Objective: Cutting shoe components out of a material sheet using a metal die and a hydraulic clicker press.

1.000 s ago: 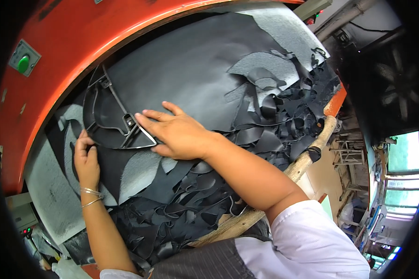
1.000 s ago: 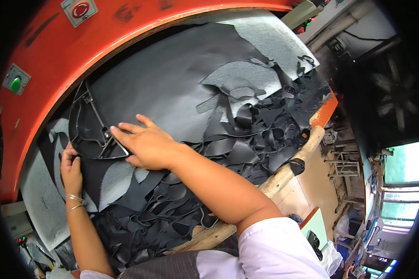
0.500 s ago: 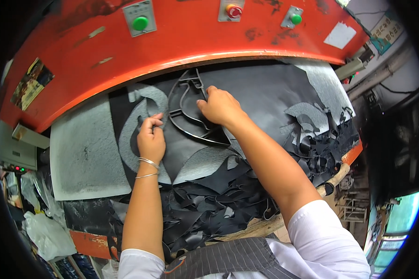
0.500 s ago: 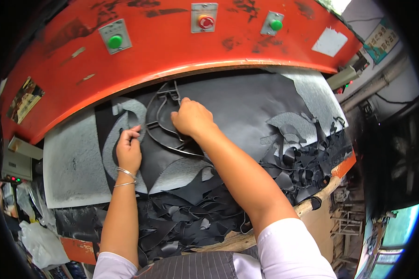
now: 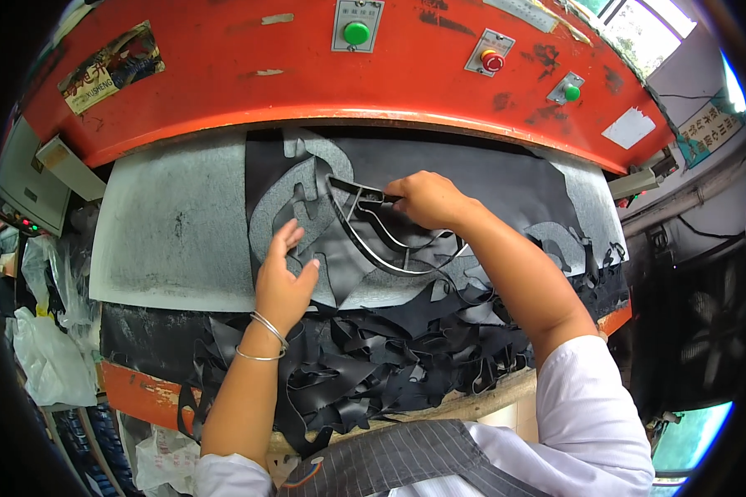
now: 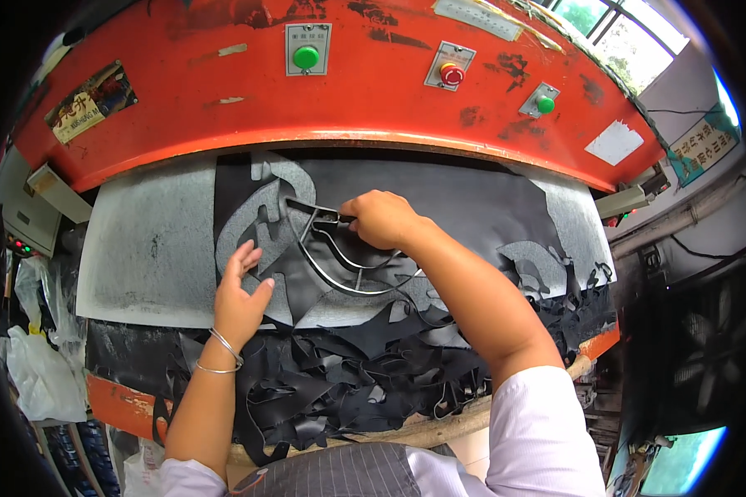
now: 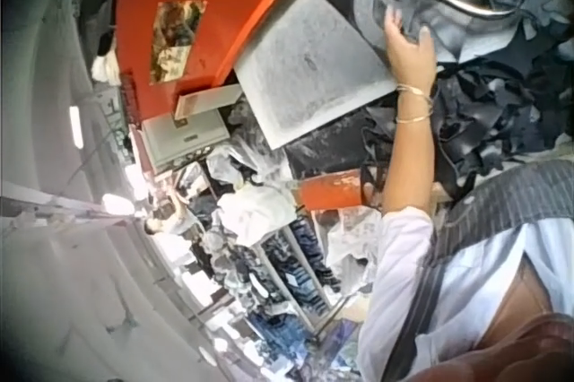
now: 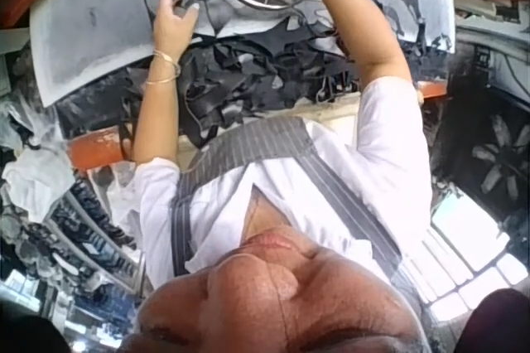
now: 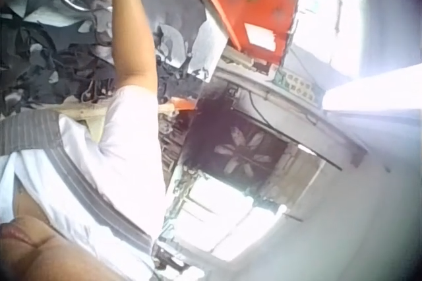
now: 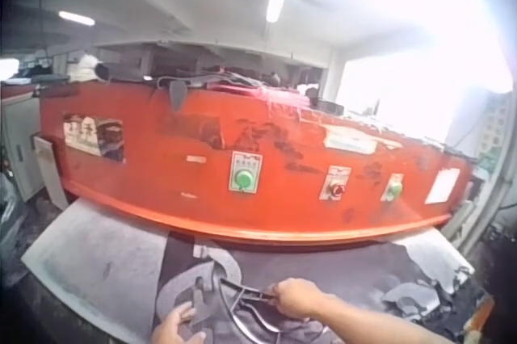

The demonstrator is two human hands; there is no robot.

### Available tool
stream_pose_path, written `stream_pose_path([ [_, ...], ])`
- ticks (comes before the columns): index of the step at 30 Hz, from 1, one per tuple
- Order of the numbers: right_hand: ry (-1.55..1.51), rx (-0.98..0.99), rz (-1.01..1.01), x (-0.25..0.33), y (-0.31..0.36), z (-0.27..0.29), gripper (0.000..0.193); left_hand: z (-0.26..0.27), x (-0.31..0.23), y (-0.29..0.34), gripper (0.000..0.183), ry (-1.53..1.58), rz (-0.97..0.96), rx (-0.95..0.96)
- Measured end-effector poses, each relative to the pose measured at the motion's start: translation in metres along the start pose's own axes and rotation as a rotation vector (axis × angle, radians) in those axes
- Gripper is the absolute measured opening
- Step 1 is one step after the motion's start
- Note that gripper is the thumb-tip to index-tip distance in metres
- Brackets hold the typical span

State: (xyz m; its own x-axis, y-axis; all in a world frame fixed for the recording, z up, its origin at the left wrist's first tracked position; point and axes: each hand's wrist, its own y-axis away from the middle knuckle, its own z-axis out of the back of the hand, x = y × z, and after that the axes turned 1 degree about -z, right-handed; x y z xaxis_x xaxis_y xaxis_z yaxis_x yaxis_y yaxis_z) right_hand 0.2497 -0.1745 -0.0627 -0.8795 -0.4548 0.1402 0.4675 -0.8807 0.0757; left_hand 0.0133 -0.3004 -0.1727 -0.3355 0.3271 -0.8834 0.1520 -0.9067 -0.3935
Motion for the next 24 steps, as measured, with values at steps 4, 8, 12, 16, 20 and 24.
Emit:
stream_pose_path([
  [4, 0.069, 0.070, 0.130, 0.006, 0.002, 0.005, 0.032, -0.012, -0.004, 0.015, 0.064, -0.040, 0.038, 0.055],
  [8, 0.108, 0.078, 0.108, -0.005, 0.000, 0.009, 0.031, -0.021, -0.002, 0.011, 0.058, -0.220, -0.075, 0.087],
  [12, 0.079, 0.027, -0.017, -0.032, 0.006, 0.011, 0.032, -0.030, 0.004, 0.003, 0.049, -0.354, -0.178, 0.117],
  [16, -0.049, -0.029, -0.153, -0.056, 0.013, 0.004, 0.027, -0.043, 0.012, -0.002, 0.039, -0.461, -0.268, 0.093],
  [20, -0.231, -0.039, -0.306, -0.063, 0.021, -0.004, 0.027, -0.044, 0.013, 0.002, 0.035, -0.489, -0.292, 0.090],
  [24, -0.085, -0.051, -0.315, -0.056, 0.024, -0.003, 0.027, -0.035, 0.004, 0.026, 0.032, -0.593, -0.321, 0.181],
])
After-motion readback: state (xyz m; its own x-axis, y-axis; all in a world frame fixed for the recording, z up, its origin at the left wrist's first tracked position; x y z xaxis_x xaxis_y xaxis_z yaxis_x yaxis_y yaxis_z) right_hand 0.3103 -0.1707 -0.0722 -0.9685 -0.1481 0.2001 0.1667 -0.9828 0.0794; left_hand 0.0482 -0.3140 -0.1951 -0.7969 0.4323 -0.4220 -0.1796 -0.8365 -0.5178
